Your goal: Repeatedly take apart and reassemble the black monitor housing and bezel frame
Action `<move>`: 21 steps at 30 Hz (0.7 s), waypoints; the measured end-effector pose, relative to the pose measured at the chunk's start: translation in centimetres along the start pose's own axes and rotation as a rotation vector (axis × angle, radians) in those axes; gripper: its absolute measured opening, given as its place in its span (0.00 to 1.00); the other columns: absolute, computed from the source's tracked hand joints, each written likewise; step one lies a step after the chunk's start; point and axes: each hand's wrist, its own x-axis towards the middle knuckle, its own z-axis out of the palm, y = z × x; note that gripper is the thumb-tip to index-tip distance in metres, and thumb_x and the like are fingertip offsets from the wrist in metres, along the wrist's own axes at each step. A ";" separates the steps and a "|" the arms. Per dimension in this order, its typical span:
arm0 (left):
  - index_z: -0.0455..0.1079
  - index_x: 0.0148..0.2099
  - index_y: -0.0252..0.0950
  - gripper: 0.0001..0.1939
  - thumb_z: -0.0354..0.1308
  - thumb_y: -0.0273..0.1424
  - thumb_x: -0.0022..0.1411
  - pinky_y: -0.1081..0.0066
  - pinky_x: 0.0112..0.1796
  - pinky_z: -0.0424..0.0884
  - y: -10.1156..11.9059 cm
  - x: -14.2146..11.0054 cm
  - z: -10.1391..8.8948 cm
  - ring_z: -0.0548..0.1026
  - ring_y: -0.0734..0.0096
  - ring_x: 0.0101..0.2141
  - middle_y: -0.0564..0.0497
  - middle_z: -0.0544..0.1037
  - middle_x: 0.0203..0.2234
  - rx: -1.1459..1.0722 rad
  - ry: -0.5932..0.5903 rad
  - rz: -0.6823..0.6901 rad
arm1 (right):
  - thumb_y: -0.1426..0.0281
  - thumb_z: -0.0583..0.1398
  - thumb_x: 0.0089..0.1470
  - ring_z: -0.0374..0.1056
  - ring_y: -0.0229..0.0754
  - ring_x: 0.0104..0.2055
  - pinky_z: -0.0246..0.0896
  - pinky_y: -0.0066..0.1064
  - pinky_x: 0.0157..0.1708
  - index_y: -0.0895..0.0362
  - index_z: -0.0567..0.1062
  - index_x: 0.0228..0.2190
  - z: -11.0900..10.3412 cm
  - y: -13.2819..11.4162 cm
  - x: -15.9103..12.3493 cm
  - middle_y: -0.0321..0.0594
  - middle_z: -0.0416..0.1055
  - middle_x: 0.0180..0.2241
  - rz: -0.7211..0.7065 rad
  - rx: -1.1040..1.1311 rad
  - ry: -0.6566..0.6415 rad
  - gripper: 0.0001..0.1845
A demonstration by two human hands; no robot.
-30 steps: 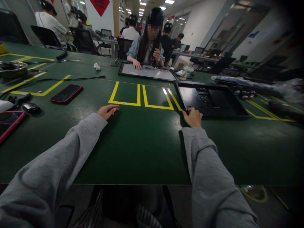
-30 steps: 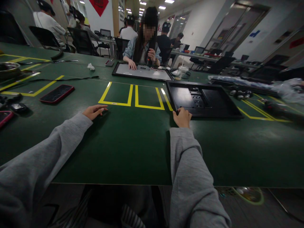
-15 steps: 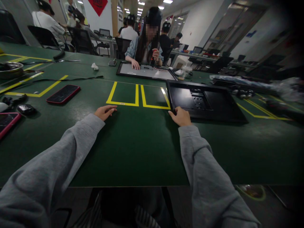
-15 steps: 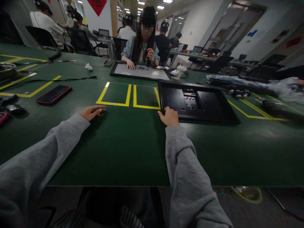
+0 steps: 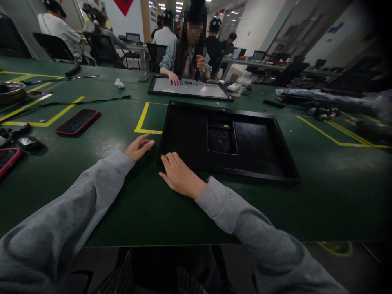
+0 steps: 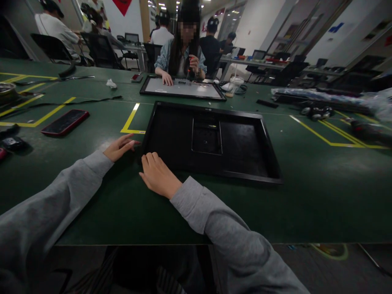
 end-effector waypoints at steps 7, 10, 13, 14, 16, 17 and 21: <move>0.52 0.70 0.33 0.47 0.65 0.44 0.54 0.51 0.55 0.69 0.9 -0.5 1.9 0.74 0.53 0.54 0.35 0.75 0.54 -0.088 -0.086 -0.073 | 0.66 0.53 0.65 0.63 0.53 0.49 0.66 0.50 0.50 0.67 0.69 0.51 0.8 1.0 0.4 0.55 0.68 0.46 -0.081 -0.015 0.047 0.20; 0.54 0.69 0.34 0.47 0.67 0.41 0.52 0.50 0.55 0.69 1.2 -0.3 1.9 0.74 0.53 0.54 0.37 0.77 0.51 -0.097 -0.088 -0.089 | 0.68 0.51 0.65 0.63 0.52 0.47 0.65 0.48 0.48 0.66 0.71 0.48 1.0 1.6 0.7 0.53 0.68 0.44 -0.124 -0.018 0.064 0.17; 0.60 0.66 0.31 0.45 0.68 0.43 0.50 0.50 0.54 0.69 1.5 -0.3 1.9 0.76 0.54 0.51 0.38 0.78 0.48 -0.073 -0.053 -0.111 | 0.69 0.51 0.65 0.62 0.51 0.46 0.64 0.44 0.45 0.66 0.72 0.46 0.9 1.8 0.8 0.52 0.69 0.43 -0.139 -0.040 0.076 0.16; 0.62 0.64 0.30 0.44 0.68 0.44 0.50 0.50 0.54 0.70 1.6 -0.3 2.0 0.76 0.54 0.50 0.38 0.78 0.48 -0.055 -0.033 -0.115 | 0.68 0.51 0.65 0.62 0.51 0.46 0.63 0.44 0.45 0.66 0.72 0.46 0.9 1.7 0.8 0.52 0.69 0.43 -0.148 -0.055 0.075 0.16; 0.66 0.62 0.28 0.43 0.67 0.47 0.49 0.52 0.52 0.71 1.6 -0.3 2.2 0.77 0.55 0.47 0.38 0.79 0.47 -0.013 0.006 -0.107 | 0.68 0.51 0.66 0.62 0.50 0.47 0.62 0.43 0.45 0.66 0.72 0.46 0.7 1.4 0.8 0.53 0.69 0.44 -0.177 -0.089 0.069 0.16; 0.66 0.61 0.28 0.43 0.67 0.47 0.49 0.53 0.51 0.71 1.5 -0.4 2.2 0.77 0.56 0.46 0.38 0.79 0.46 0.010 0.021 -0.094 | 0.68 0.50 0.66 0.62 0.50 0.47 0.62 0.43 0.45 0.65 0.72 0.46 0.7 1.3 0.8 0.53 0.69 0.44 -0.188 -0.104 0.067 0.16; 0.68 0.61 0.30 0.37 0.61 0.44 0.53 0.58 0.45 0.74 1.4 -0.5 2.1 0.78 0.60 0.39 0.40 0.80 0.43 0.273 0.079 -0.021 | 0.68 0.48 0.68 0.62 0.50 0.50 0.61 0.42 0.45 0.63 0.73 0.47 0.6 1.3 1.0 0.53 0.70 0.48 -0.210 -0.141 0.084 0.17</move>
